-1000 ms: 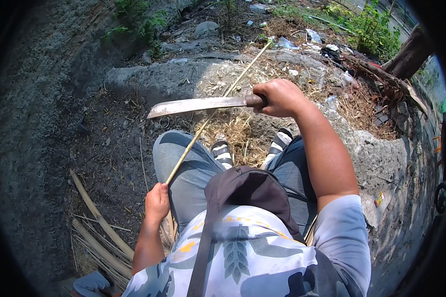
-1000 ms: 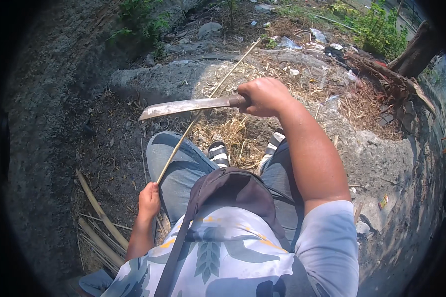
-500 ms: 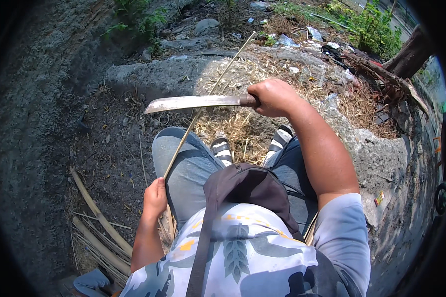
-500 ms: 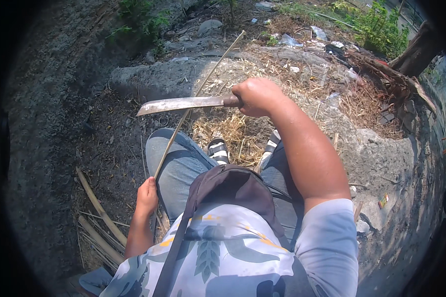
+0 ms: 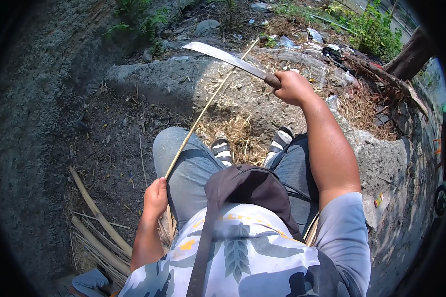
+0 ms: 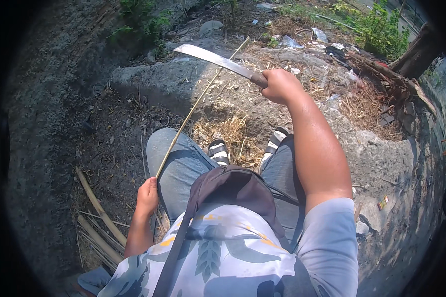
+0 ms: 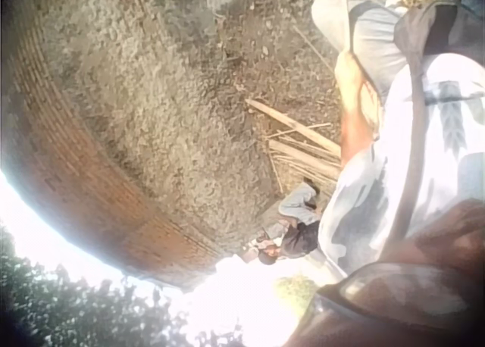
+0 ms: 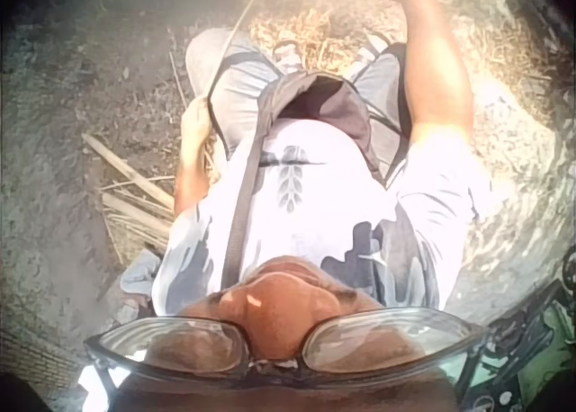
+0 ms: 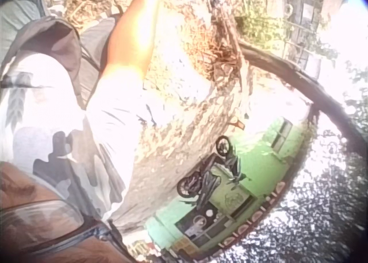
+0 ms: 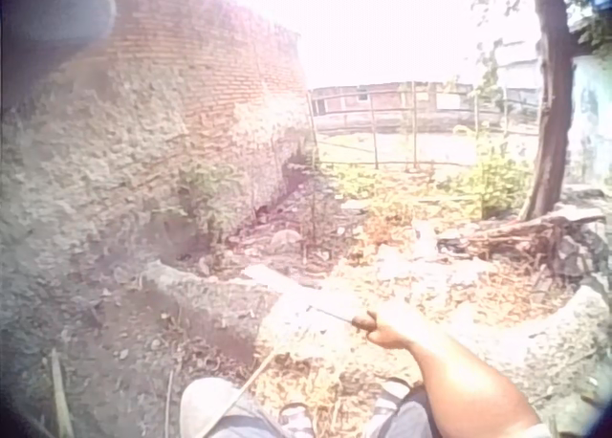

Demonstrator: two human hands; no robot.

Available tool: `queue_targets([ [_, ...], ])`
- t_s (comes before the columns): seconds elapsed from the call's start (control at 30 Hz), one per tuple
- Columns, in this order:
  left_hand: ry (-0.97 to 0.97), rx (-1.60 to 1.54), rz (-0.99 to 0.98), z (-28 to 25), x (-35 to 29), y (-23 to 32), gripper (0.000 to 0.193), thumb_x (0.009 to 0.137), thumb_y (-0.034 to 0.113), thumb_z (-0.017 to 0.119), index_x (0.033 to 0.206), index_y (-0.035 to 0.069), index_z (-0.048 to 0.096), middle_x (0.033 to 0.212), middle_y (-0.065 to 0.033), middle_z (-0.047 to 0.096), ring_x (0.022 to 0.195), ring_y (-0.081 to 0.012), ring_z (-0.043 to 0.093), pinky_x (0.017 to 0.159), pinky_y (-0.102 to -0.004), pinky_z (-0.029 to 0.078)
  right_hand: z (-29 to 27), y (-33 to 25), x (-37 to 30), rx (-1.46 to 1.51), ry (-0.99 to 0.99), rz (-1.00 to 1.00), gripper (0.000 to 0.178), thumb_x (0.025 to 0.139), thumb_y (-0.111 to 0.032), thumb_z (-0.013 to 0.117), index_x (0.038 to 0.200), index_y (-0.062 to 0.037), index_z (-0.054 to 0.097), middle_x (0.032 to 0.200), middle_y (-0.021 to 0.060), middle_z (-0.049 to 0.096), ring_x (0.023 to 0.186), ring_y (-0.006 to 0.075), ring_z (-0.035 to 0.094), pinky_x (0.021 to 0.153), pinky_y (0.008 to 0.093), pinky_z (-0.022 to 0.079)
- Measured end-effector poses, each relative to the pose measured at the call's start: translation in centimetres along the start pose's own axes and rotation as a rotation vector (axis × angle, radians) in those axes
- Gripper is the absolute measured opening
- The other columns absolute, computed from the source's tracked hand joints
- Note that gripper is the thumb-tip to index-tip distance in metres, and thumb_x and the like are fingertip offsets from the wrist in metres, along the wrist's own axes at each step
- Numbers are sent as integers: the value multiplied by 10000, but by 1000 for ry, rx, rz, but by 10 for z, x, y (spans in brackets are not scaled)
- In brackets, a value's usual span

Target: The person scrapes a bamboo stick with a machete.

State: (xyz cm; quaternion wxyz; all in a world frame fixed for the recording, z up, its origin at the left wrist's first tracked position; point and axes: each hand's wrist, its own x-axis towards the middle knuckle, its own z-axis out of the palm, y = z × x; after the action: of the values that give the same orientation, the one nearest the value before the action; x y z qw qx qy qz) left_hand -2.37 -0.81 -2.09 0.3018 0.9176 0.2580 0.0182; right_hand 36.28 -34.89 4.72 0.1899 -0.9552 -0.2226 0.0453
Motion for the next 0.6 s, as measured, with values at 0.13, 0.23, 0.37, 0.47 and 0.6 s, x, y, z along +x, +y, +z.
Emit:
queue_targets([
  [0.13,-41,-52,-21,-1,5,-10,525,1106,427,400,900,-10,605,700,-200,587,639,-325,587,631,-432,466,4,-19,-7,-161,-120,-208,179,795,-197,688,961,-131,691,953,132,734,956,350,707,830,487,556],
  [0.23,-69,-77,-22,-2,6,-11,531,1108,429,400,909,-17,610,693,-182,588,640,-272,579,631,-420,466,10,-45,-15,-153,-257,-311,234,777,-204,722,1001,-142,695,961,125,733,953,356,705,823,479,560],
  [0.37,-49,-130,1,-1,4,-12,546,1110,435,404,899,-26,605,669,-135,559,650,-187,528,625,-388,454,12,-50,-13,-156,-276,-367,248,771,-226,750,1005,-154,713,933,120,736,938,340,710,813,475,561],
  [0.47,-77,-141,-11,1,8,-19,553,1112,436,399,889,-27,602,660,-104,533,654,-163,486,617,-368,440,5,-31,-1,46,-297,-289,229,769,-249,763,978,-161,729,912,113,740,916,328,711,784,465,545],
  [0.6,-105,-135,-50,-3,9,-10,560,1113,438,393,881,-29,595,652,-84,515,657,-149,468,607,-364,427,15,-23,0,82,-328,-237,242,770,-245,765,997,-166,732,932,112,743,922,325,711,793,467,542],
])
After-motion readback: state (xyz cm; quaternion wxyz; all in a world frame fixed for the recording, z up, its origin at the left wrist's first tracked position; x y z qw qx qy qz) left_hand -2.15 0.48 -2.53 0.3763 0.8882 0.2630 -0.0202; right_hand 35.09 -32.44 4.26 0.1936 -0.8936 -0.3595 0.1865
